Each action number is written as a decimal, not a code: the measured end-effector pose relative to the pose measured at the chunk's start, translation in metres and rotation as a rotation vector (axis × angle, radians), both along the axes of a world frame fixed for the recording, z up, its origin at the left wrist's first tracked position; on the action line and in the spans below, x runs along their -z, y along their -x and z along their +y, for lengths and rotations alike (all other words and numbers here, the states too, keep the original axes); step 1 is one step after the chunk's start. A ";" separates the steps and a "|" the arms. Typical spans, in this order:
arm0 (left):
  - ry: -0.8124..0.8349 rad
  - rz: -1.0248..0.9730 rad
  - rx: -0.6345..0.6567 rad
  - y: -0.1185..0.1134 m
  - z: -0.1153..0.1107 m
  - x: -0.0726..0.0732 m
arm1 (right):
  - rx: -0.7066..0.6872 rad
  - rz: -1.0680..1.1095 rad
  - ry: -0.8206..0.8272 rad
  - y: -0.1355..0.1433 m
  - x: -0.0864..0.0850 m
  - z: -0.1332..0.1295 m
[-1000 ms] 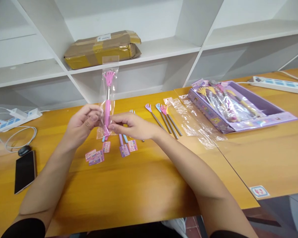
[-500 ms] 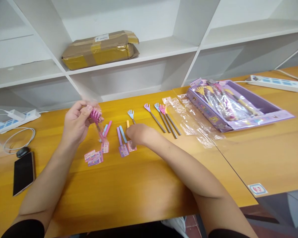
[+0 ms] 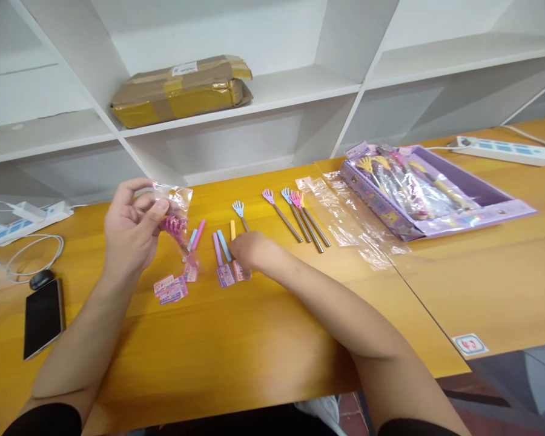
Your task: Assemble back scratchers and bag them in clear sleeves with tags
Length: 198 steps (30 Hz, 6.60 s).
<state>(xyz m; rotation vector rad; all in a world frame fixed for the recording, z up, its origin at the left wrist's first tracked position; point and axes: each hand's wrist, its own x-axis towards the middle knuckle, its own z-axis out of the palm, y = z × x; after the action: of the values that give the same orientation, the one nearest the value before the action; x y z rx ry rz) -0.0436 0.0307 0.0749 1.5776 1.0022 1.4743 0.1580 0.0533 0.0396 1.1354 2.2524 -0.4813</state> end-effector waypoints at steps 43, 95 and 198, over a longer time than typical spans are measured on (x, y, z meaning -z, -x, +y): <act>0.048 0.047 0.055 -0.005 -0.028 -0.012 | -0.490 1.304 -1.198 -0.019 -0.019 -0.013; 0.022 -0.157 0.093 -0.014 -0.070 -0.037 | -0.128 1.687 -0.882 -0.032 -0.074 -0.071; -0.454 0.528 0.028 -0.015 -0.034 -0.012 | -0.370 1.192 -0.914 -0.053 -0.069 -0.049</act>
<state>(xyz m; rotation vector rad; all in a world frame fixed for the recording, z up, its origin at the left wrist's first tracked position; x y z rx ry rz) -0.0290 -0.0036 0.0872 2.3833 0.9571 1.3541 0.2112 0.0041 0.1083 0.7874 3.8721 0.1620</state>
